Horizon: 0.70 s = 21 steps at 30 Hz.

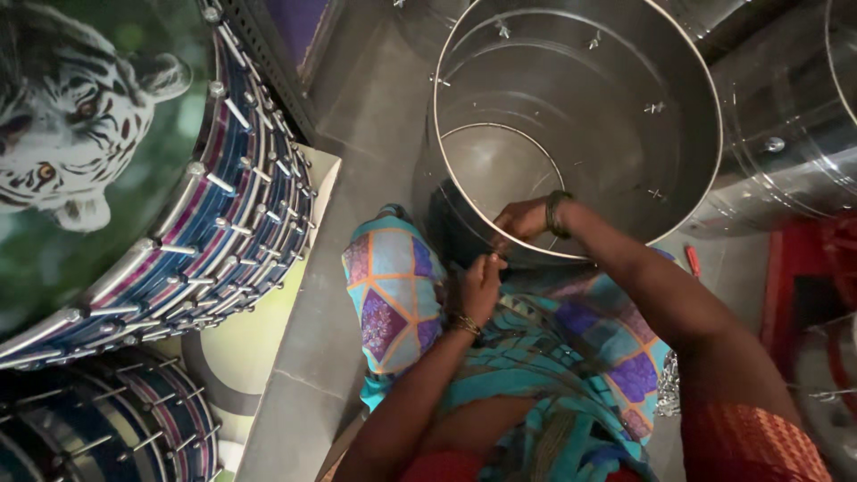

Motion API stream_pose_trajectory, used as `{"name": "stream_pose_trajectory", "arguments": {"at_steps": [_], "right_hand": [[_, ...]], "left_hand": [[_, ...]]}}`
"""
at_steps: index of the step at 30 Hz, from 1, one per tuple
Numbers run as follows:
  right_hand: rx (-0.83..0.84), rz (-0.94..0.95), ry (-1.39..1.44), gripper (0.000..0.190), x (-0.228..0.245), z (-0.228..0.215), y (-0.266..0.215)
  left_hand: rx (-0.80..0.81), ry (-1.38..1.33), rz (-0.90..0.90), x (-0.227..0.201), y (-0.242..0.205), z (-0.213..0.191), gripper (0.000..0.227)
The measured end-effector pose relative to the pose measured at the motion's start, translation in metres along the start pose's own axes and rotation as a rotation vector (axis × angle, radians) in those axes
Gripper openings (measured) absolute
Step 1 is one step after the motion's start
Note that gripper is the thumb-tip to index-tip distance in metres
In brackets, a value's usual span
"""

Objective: The person sits on the floor and assembles a large metal drum by hand. They pick up washers and bolts from a pile on the floor, insert them into the rim of the drum, and tighten them to secure the structure. The process involves repetitive handling of small metal parts and manual tightening.

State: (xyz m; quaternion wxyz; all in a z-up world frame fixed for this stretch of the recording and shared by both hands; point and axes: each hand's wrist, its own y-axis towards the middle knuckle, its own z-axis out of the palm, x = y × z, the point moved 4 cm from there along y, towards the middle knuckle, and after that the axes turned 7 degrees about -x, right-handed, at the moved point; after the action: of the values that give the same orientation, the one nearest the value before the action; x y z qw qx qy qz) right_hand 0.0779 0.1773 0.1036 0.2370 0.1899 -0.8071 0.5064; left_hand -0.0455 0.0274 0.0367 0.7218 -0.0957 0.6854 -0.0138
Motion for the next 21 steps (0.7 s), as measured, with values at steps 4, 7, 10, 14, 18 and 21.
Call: {"name": "stream_pose_trajectory", "arguments": {"at_steps": [4,7,10,14,18,21], "right_hand": [[0.012,0.061,0.176,0.03,-0.01,0.005,0.001],[-0.007,0.019,0.176,0.027,-0.005,0.003,0.002],[-0.061,0.081,-0.042,0.026,0.008,-0.001,-0.004],[-0.028,0.132,-0.01,0.026,0.019,-0.002,-0.006],[-0.065,0.111,-0.069,0.028,0.007,-0.001,-0.006],[-0.006,0.02,0.293,0.031,0.004,0.002,0.0]], "left_hand": [[-0.051,-0.009,0.094,-0.006,0.001,-0.002,0.038],[-0.067,0.027,0.088,-0.005,0.004,0.0,0.043],[0.001,0.099,0.019,0.003,0.006,-0.002,0.051],[-0.002,0.117,0.057,0.006,0.01,0.0,0.054],[-0.031,0.09,0.095,0.009,0.01,0.0,0.049],[-0.08,0.037,0.181,0.013,0.01,0.004,0.048]]}}
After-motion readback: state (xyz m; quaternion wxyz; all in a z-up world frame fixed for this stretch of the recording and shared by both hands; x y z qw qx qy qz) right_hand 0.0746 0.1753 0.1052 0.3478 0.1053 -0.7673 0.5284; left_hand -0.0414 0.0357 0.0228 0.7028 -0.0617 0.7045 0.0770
